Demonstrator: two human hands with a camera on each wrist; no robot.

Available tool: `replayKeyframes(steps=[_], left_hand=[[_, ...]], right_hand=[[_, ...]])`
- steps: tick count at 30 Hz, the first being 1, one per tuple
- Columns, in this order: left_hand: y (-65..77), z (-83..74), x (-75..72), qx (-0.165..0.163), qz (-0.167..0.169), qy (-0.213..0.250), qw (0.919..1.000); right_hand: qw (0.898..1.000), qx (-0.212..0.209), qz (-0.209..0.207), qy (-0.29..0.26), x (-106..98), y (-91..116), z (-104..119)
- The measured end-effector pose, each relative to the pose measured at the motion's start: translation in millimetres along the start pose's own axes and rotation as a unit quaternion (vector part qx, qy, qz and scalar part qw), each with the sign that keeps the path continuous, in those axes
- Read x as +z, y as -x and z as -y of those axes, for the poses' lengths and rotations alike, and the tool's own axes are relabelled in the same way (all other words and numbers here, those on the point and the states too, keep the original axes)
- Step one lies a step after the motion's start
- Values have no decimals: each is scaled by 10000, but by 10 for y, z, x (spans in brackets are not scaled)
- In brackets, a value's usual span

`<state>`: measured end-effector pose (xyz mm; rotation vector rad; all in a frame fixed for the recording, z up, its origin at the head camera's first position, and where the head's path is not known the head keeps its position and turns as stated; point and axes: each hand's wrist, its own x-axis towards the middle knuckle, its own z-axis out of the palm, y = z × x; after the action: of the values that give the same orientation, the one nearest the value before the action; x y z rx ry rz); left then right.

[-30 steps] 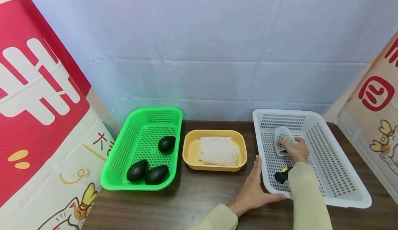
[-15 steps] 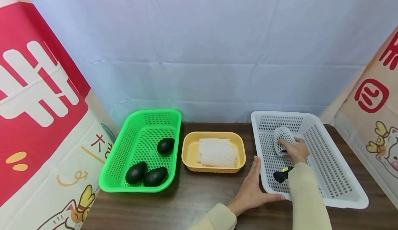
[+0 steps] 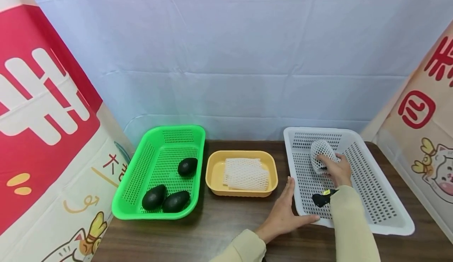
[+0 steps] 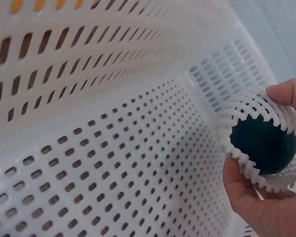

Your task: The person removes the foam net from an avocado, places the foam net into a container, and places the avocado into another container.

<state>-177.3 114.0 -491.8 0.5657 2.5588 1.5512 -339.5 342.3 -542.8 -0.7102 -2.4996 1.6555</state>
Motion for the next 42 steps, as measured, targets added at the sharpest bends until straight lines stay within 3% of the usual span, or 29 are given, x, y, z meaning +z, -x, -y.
replayKeyframes(steps=[7,17,24,30,36,42], left_hand=[[-7,-47,-72,76,-192,92,9997],[-11,5,-277,-99,-610,379,9974],[25,4,-403,-312,-697,551,9956],[47,60,-524,-227,-861,741,9933],[60,142,-596,-227,-929,1361,9861],[99,156,-655,-472,-850,1810,9787]], right_hand=[[9995,-320,4,21,-156,90,170],[9965,-732,350,210,-193,666,696],[9911,-1245,304,374,-210,834,774],[9859,-1609,161,424,-178,935,789],[9827,-1785,59,482,-147,1041,771],[9764,-2097,264,447,-144,1181,798]])
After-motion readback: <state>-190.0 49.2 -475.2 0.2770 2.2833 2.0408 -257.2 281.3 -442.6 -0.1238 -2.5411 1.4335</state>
